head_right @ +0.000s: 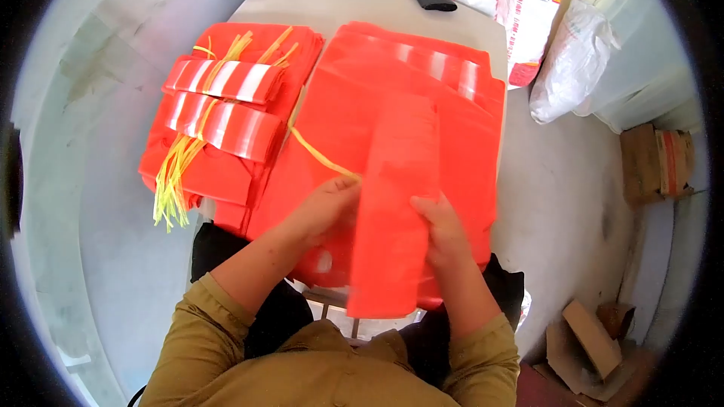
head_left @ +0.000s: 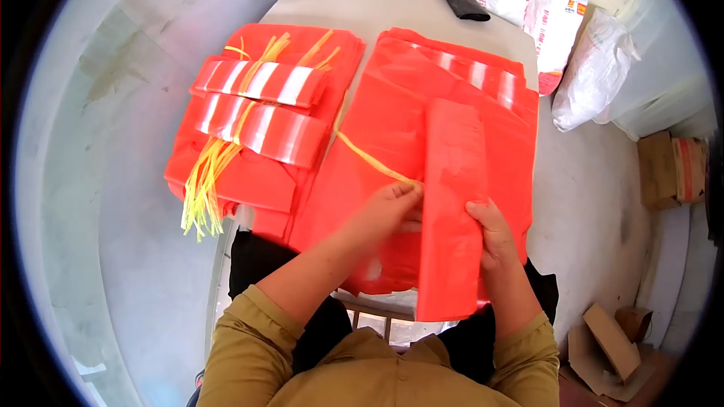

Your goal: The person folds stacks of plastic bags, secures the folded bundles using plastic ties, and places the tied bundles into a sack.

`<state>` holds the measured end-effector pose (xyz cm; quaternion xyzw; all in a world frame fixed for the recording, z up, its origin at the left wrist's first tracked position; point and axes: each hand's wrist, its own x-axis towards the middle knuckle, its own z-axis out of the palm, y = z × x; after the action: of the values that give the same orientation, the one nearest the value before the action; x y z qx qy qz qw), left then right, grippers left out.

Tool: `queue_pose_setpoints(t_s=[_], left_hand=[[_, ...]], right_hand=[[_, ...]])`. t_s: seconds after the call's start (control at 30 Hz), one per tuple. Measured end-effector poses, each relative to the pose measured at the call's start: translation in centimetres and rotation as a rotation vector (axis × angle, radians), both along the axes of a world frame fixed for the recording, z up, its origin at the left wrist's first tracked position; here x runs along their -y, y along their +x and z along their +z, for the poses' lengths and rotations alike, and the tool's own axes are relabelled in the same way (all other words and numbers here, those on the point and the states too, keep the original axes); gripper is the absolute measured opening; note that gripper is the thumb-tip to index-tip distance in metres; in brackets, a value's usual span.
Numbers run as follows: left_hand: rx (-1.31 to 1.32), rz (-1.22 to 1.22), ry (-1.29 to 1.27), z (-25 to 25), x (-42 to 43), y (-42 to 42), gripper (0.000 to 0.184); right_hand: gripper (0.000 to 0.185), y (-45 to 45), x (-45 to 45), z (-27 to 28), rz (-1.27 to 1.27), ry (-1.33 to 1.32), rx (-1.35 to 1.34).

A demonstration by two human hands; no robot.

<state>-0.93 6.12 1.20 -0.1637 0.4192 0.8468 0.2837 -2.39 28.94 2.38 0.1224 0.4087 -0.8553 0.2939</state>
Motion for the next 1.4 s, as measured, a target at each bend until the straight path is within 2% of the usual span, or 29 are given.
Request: queue_pose_setpoints(t_s=[0.1, 0.2, 0.3, 0.33, 0.43, 0.53, 0.6, 0.63, 0.73, 0.8, 0.9, 1.0, 1.03, 1.1, 1.17, 1.3, 1.4], left_hand=[[0.071, 0.073, 0.426, 0.4, 0.2, 0.0, 0.034], [0.051, 0.086, 0.293, 1.2, 0.1, 0.4, 0.042], [-0.014, 0.069, -0.125, 1.3, -0.8, 0.7, 0.055], [-0.016, 0.089, -0.151, 1.3, -1.0, 0.8, 0.057], [-0.056, 0.131, -0.207, 1.1, -0.9, 0.9, 0.063], [-0.157, 0.138, -0.248, -0.2, -0.2, 0.9, 0.064], [-0.226, 0.141, -0.320, -1.2, 0.2, 0.9, 0.063], [-0.233, 0.161, -0.317, -1.3, 0.2, 1.0, 0.062], [-0.248, 0.194, -0.349, -0.9, 0.1, 1.3, 0.057], [-0.253, 0.179, -0.421, -0.7, 0.5, 1.5, 0.054], [-0.410, 0.249, -0.542, -2.6, 1.7, 1.1, 0.037], [-0.615, 0.135, -0.988, -1.0, 3.8, 0.6, 0.019], [-0.665, 0.122, -1.047, 0.3, 3.9, 0.5, 0.016], [-0.762, 0.101, -1.163, 2.3, 4.0, 0.2, 0.011], [-0.835, 0.048, -1.201, 1.9, 4.4, 0.3, 0.017], [-1.003, -0.084, -1.337, 1.7, 4.5, 0.5, 0.020], [-1.007, -0.202, -1.433, 3.0, 4.7, 1.0, 0.020]], right_hand=[[0.060, 0.3, 0.8, 0.2, 0.030, 0.068, -0.058], [0.061, 1.0, 1.5, 0.7, 0.030, 0.189, -0.104], [0.059, 1.3, 2.0, 0.6, 0.026, 0.280, -0.163], [0.057, 1.2, 1.9, 0.4, 0.028, 0.301, -0.185], [0.052, -0.6, -0.6, -0.8, 0.252, 0.550, -0.276], [0.044, -1.4, -1.6, 0.9, 0.280, 0.765, -0.378], [0.036, -1.5, -2.5, 0.8, 0.295, 1.119, -0.764], [0.032, -1.6, -2.8, 1.0, 0.299, 1.291, -0.961], [0.022, -1.6, -3.5, 3.1, 0.430, 1.524, -0.966], [0.018, -1.5, -3.9, 3.2, 0.379, 1.614, -0.935], [0.014, -1.5, -4.5, 2.9, 0.343, 1.701, -0.952], [0.013, -1.6, -4.3, 3.3, 0.427, 1.783, -1.009], [0.013, -1.6, -4.2, 3.7, 0.473, 1.813, -1.033], [0.014, -1.6, -4.2, 4.7, 0.483, 1.648, -1.036], [0.016, -1.7, -4.2, 4.8, 0.472, 1.441, -0.996], [0.021, -2.3, -3.6, 4.4, 0.424, 0.962, -0.736], [0.025, -2.2, -2.8, 2.8, 0.346, 0.659, -0.568]])
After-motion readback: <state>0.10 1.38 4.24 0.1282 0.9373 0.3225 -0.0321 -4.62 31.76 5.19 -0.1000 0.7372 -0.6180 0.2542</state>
